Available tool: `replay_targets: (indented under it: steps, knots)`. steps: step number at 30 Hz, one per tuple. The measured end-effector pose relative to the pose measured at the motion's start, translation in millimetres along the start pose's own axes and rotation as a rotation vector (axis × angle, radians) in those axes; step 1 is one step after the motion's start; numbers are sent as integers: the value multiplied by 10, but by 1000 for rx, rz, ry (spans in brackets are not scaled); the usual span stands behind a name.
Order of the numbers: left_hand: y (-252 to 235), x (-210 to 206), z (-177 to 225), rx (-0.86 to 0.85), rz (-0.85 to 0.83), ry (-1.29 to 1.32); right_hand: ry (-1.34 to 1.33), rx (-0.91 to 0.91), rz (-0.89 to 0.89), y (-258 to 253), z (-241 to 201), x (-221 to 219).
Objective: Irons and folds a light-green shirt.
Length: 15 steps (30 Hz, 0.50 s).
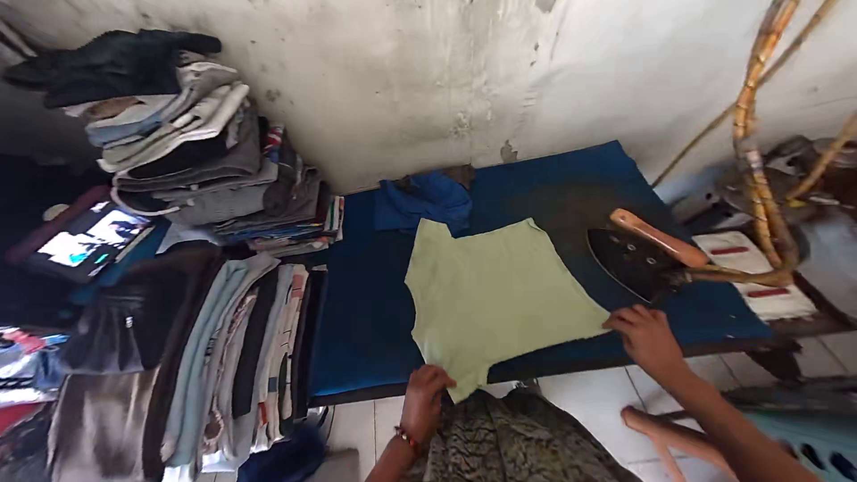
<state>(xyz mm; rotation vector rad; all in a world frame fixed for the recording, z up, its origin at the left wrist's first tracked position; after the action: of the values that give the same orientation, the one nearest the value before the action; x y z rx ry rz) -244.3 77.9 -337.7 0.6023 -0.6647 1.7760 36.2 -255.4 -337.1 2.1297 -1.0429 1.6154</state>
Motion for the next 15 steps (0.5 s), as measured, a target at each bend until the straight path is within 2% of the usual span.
replay_targets:
  steps: [1, 3, 4, 7, 11, 15]
  knots:
    - [63, -89, -31, 25, -123, -32, -7, -30, -66, 114, 10, -49]
    - [48, -174, -28, 124, -483, -85, 2, -136, -282, 227, 21, -139]
    - [-29, -179, 4, 146, -574, -106, 6, -191, -382, 203, 10, -165]
    - [-528, -156, 179, 129, -495, -137, -44, -252, -362, -178, -98, -164]
    - [-1664, -367, 393, 149, -436, -175, -65, -260, -388, -1238, -275, -290]
    - [-2697, -703, 278, 237, -421, -218, -1, -187, -491, -2259, -171, -577]
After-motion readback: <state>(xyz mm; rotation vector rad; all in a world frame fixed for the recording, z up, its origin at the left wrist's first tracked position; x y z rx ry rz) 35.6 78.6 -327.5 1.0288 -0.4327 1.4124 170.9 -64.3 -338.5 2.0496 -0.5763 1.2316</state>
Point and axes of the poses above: each hand's wrist, its own y-axis away from the middle knuckle, its own x-axis out of the back of the hand, z = x × y, the point moved 4 cm from there along -y, towards the middle knuckle, and after that the axes turned 1 degree about -y, right-handed, at the moved point
